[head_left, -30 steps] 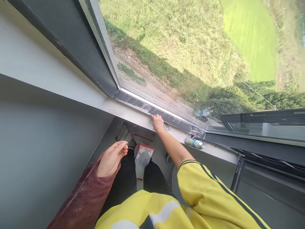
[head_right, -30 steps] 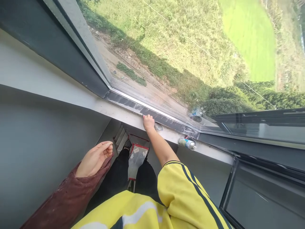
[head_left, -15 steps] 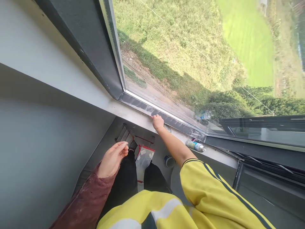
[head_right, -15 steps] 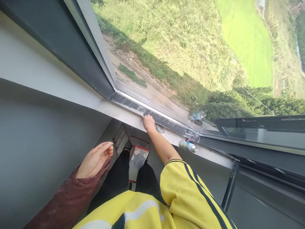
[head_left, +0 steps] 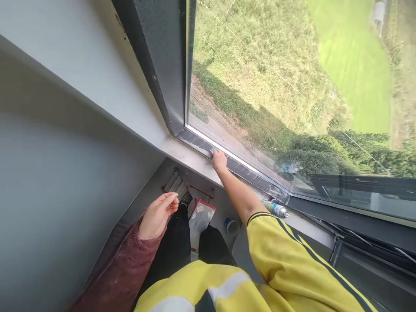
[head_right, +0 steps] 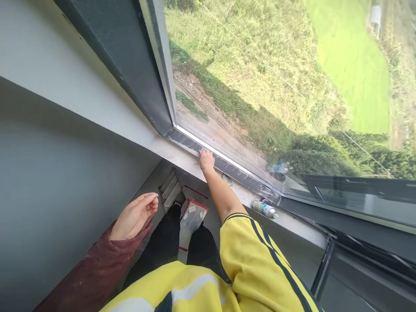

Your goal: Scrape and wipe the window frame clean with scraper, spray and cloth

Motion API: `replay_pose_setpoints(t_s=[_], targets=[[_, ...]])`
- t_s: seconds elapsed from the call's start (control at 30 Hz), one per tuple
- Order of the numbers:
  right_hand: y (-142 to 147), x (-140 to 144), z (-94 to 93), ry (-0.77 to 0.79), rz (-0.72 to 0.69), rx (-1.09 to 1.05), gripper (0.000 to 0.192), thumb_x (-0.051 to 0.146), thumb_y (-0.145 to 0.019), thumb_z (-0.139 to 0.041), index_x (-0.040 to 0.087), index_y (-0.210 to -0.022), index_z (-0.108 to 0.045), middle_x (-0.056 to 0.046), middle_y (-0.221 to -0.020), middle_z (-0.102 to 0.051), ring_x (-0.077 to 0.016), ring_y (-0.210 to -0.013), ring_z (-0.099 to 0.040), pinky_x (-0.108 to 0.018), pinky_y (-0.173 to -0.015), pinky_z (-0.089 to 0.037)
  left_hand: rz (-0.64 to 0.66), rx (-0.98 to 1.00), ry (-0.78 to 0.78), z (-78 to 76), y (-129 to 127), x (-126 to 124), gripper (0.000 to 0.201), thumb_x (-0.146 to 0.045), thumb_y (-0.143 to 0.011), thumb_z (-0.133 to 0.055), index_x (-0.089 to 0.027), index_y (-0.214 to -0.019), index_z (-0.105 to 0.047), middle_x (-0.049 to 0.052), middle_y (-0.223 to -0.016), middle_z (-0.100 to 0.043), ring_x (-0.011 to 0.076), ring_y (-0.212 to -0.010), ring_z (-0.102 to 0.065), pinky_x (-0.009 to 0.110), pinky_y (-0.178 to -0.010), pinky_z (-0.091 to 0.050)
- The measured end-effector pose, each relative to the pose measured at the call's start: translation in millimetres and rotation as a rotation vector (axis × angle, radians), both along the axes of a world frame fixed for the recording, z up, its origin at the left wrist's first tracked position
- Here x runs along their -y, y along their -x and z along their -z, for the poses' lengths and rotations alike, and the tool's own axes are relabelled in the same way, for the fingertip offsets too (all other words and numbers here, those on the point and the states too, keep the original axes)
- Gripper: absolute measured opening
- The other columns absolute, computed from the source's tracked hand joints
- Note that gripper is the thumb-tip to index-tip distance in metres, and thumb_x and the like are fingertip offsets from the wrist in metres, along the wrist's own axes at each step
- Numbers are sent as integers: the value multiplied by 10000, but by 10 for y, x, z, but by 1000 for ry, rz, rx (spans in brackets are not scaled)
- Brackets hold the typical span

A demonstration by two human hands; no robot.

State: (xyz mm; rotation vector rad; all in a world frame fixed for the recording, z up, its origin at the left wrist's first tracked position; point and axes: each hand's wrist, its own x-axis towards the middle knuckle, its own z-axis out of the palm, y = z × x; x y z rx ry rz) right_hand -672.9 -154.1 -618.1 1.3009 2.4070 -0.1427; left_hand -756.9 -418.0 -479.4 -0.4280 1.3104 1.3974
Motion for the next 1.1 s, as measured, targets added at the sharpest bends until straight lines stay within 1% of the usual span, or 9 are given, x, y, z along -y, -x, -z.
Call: replay_pose_setpoints(t_s=[0.07,0.2,0.4,0.5,0.63,0.7,0.83,1.0,1.1], targets=[[36,95,33,8,-23,11,451,336,-997,-176,160,-1090,-581,-129,-1115,-554,-201,-1031,-519,-287,-788,-443,-17,-4,4,6,15,25,382,-363,-545,-842,-135,-786,-652,26,-721,-581,119,-680,-512,202,-601,-445],[60,239,59,138,-74,58,367,297,-986,-268,164,-1081,-597,-129,-1060,-571,-180,-961,-549,-269,-766,-444,-59,-7,6,27,51,80,376,-356,-545,-840,-138,-786,-650,23,-720,-580,117,-673,-511,203,-596,-443],[357,128,76,-52,-24,-38,489,366,-994,-143,153,-1062,-578,-140,-1084,-548,-205,-1023,-515,-280,-745,-458,-78,4,18,74,97,214,384,-366,-553,-838,-134,-794,-649,23,-720,-579,118,-679,-510,203,-602,-445],[452,160,93,-12,-55,-11,492,319,-995,-131,133,-1079,-578,-157,-1072,-549,-210,-1004,-527,-295,-753,-463,-100,5,19,75,121,261,378,-360,-564,-836,-140,-806,-649,21,-737,-577,118,-695,-511,203,-614,-449],[511,107,39,108,-100,21,404,305,-993,-216,145,-1100,-571,-143,-1049,-562,-198,-956,-561,-294,-752,-460,-116,2,15,49,159,280,362,-361,-575,-831,-144,-798,-644,18,-736,-571,120,-700,-508,207,-615,-449],[556,69,17,91,-94,13,394,322,-992,-230,146,-1086,-570,-135,-1057,-563,-201,-980,-558,-291,-762,-455,-129,-5,11,42,179,292,358,-364,-575,-828,-144,-793,-647,18,-728,-571,119,-692,-508,208,-610,-447],[629,140,39,8,-95,-4,477,330,-996,-150,132,-1070,-578,-153,-1079,-558,-205,-1013,-542,-291,-778,-446,-161,-3,4,45,214,335,364,-355,-559,-833,-140,-789,-651,17,-721,-571,117,-682,-508,207,-604,-441],[687,59,18,100,-144,10,429,335,-992,-204,146,-1084,-579,-139,-1043,-584,-197,-939,-587,-296,-762,-452,-190,-37,41,46,226,388,418,-386,-521,-849,-136,-788,-647,21,-736,-577,119,-684,-506,206,-599,-441],[732,6,18,23,-98,-3,474,351,-993,-168,137,-1082,-580,-156,-1067,-581,-213,-991,-573,-300,-765,-455,-162,-76,56,40,221,423,432,-421,-529,-842,-136,-787,-646,24,-733,-581,119,-681,-503,204,-602,-442]])
